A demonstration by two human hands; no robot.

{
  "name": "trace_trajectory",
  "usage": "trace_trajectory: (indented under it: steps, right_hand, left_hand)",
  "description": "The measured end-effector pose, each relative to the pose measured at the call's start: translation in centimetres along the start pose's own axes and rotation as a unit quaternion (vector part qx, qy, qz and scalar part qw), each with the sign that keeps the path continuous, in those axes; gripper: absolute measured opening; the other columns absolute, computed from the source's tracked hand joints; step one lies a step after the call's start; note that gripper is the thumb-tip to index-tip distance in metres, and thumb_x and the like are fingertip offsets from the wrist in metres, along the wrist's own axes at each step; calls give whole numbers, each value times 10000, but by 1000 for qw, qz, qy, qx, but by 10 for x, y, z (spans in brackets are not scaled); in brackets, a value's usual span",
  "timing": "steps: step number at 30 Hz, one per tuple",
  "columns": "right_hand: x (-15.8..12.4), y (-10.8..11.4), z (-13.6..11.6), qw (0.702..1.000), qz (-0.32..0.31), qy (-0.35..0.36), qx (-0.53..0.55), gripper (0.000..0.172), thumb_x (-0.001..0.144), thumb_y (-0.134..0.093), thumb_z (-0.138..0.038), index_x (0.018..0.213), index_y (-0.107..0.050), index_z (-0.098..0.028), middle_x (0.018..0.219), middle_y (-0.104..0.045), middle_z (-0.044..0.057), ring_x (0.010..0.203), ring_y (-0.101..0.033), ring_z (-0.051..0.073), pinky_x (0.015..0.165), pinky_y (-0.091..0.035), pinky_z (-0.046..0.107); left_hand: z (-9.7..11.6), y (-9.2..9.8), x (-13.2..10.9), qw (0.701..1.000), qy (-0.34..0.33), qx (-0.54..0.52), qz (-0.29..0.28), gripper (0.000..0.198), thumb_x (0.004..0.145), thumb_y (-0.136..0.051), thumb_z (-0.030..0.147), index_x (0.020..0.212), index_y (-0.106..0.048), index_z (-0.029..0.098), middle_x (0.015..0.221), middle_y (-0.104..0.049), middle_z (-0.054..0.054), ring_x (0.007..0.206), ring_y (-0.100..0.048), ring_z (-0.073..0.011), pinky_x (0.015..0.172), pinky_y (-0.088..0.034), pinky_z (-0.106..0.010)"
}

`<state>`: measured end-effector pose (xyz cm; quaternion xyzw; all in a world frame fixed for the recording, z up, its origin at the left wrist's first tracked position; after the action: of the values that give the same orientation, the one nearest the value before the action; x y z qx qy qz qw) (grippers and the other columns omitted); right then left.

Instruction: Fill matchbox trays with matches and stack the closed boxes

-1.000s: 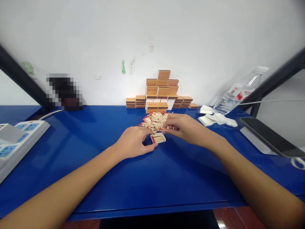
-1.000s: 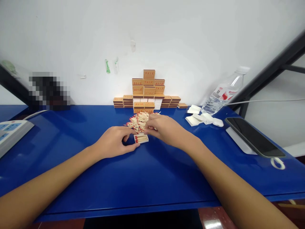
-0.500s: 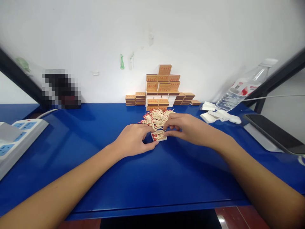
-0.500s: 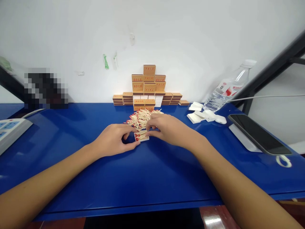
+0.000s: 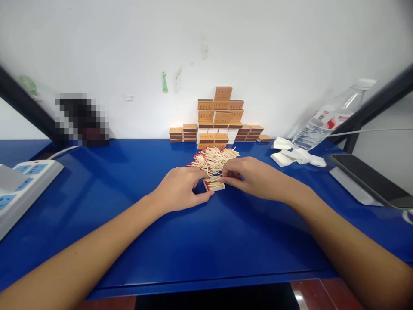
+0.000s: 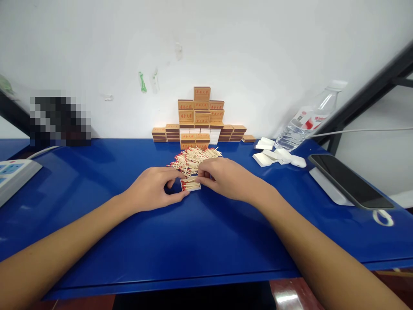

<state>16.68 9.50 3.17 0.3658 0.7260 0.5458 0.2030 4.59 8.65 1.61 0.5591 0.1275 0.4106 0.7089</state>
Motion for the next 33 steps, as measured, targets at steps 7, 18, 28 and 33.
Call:
trace_trajectory:
  steps: [7,18,28,33]
  right_hand:
    - [1,-4,-4,999,10,28,19,108,980,-634,-192,882,-679,-192,846,-679,24,755,-576,160,698,-399,295]
    - [2,-12,-16,999,15,36,35,179,1038,-569,-230,934,-705,-177,916,-617,57,795,-573,176,715,-424,307]
    - [-1,0,-10,997,41,51,26,125,1020,-610,-241,995,-725,-201,925,-633,46,816,-584,173,724,-430,305]
    - [0,-5,5,1000,13,19,5,115,1008,-604,-206,925,-682,-195,930,-656,46,837,-588,181,733,-425,314]
  left_hand:
    - [0,-1,0,1000,-6,4,-7,290,908,-698,442,1056,-757,200,768,-679,6,678,-603,-162,628,-387,-299]
    - [4,-4,1,1000,-20,-6,-23,248,919,-690,421,997,-726,189,757,-654,14,653,-573,-147,615,-369,-287]
    - [4,-5,0,999,-29,-3,-20,278,921,-699,429,1059,-740,191,755,-654,14,656,-576,-147,616,-382,-291]
    - [4,-5,0,999,-31,0,-17,290,922,-697,434,1077,-751,195,762,-663,11,668,-591,-152,632,-400,-293]
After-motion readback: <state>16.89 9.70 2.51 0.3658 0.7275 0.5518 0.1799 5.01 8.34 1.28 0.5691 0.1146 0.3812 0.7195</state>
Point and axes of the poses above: each hand's wrist, its own x-axis towards the middle knuckle, its own y-axis out of the back of the hand, z = x × y, the point moved 10 cm from there along x, towards the middle knuckle
